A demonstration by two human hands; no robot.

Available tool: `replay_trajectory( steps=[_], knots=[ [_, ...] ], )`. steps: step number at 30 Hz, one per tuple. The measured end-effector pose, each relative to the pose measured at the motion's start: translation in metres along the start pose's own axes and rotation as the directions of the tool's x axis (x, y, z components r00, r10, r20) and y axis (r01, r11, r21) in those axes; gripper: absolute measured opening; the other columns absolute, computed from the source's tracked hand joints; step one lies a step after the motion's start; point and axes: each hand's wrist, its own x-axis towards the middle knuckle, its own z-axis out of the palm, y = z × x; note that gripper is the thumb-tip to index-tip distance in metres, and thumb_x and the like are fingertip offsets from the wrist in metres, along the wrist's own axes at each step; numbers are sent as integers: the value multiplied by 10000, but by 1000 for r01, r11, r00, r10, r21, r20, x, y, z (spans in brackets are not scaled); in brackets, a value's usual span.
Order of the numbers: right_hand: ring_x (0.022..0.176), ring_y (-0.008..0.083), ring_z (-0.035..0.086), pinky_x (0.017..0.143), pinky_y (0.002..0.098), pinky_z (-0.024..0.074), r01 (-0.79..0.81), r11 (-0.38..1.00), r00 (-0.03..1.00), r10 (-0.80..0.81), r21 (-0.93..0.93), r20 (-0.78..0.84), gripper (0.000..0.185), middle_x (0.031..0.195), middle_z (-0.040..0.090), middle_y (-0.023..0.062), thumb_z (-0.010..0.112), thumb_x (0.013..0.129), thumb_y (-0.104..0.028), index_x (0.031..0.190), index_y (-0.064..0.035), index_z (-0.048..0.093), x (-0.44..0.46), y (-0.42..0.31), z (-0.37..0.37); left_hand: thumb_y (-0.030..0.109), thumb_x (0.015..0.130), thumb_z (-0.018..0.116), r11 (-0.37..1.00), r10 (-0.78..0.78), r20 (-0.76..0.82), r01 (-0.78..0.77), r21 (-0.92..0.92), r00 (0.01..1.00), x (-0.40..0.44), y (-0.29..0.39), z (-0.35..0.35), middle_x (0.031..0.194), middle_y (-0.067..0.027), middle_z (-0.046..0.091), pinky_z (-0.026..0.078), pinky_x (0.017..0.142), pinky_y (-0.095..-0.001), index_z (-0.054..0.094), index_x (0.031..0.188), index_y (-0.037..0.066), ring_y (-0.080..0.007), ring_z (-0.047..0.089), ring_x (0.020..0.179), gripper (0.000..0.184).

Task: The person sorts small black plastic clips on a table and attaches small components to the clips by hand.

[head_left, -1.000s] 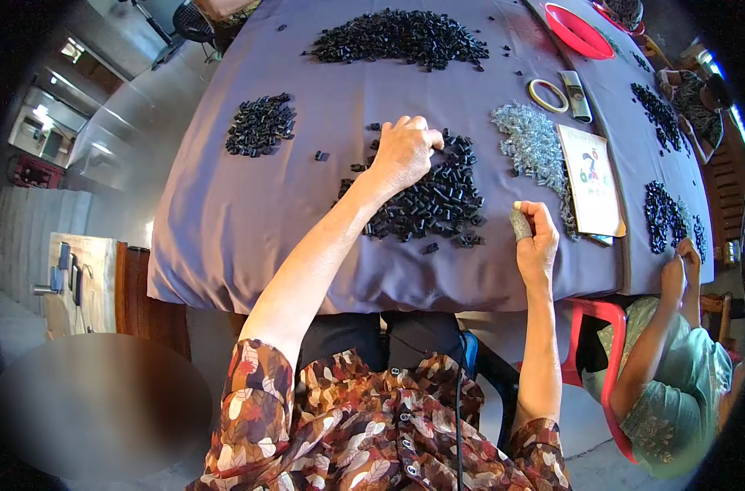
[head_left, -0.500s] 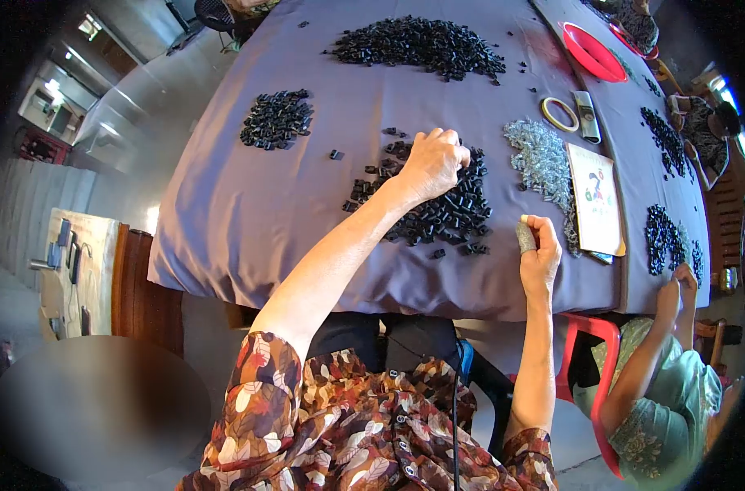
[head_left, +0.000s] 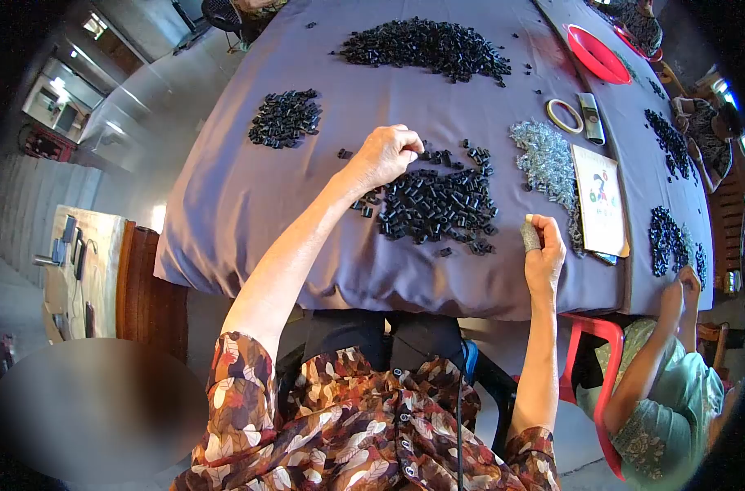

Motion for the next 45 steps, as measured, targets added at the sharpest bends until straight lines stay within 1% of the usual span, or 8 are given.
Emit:
replay_trajectory(
  steps=[5, 6, 10, 14, 18, 27, 35, 45],
  knots=[
    [719, 102, 517, 686, 224, 432, -15, 1000, 1000, 15, -5, -1, 143, 784, 554, 37, 544, 758, 76, 874, -6, 548, 0, -5, 0, -10, 718, 577, 989, -133, -170, 120, -81, 977, 6, -9, -12, 768, -78, 606, 459, 638, -265, 623, 821, -8, -157, 580, 673, 112],
    [720, 99, 516, 685, 223, 432, -18, 1000, 1000, 18, -7, -3, 145, 784, 554, 34, 543, 758, 78, 876, -7, 549, -1, -5, 0, 22, 691, 586, 987, -157, -168, 149, -59, 973, 6, -14, -15, 798, -120, 626, 480, 674, -329, 637, 806, 29, -253, 613, 724, 125],
    [716, 91, 513, 678, 222, 432, -4, 1000, 1000, 4, -6, -6, 149, 778, 555, 24, 541, 761, 77, 880, -12, 553, 0, -3, 0, 68, 667, 625, 956, -293, -33, 292, -38, 956, -3, -26, -17, 802, -128, 623, 477, 677, -347, 636, 818, 37, -261, 610, 738, 154],
    [713, 91, 509, 675, 220, 429, -5, 1000, 1000, 5, -3, -11, 156, 777, 556, 22, 541, 759, 76, 885, -14, 555, -1, -2, 2, 42, 698, 621, 967, -255, 35, 255, -3, 966, -8, -20, -18, 802, -85, 622, 467, 681, -287, 623, 864, 11, -158, 589, 738, 169],
    [719, 95, 512, 682, 222, 429, -10, 1000, 1000, 10, -11, -1, 186, 783, 559, 30, 519, 745, 96, 892, -12, 554, -1, -3, 0, 42, 729, 603, 980, -192, -161, 198, 24, 968, -8, -34, -33, 803, -78, 637, 474, 685, -265, 624, 886, 17, -134, 590, 728, 160],
    [722, 107, 522, 686, 229, 434, 11, 998, 1000, -11, -55, -4, 189, 789, 565, 40, 512, 743, 93, 898, -9, 551, 0, 1, 0, 30, 725, 600, 953, -300, -98, 303, 9, 949, -13, -37, -42, 781, -77, 645, 479, 682, -276, 632, 880, 9, -136, 599, 724, 159],
    [717, 100, 521, 674, 233, 438, 8, 998, 1000, -9, -70, -9, 143, 787, 565, 34, 541, 769, 55, 895, -12, 554, 0, -2, 1, 89, 731, 552, 968, -126, -50, 134, 212, 991, 19, -29, -10, 882, -140, 575, 446, 768, -396, 651, 865, 77, -315, 558, 869, 167],
    [720, 106, 522, 682, 238, 436, 1, 998, 1000, -2, -60, -23, 140, 786, 575, 39, 544, 773, 45, 894, -23, 558, -1, -7, 0, 94, 741, 586, 974, -222, -89, 215, -77, 971, 1, -33, -36, 827, -135, 603, 475, 707, -332, 639, 926, 60, -252, 596, 745, 195]
  ],
)
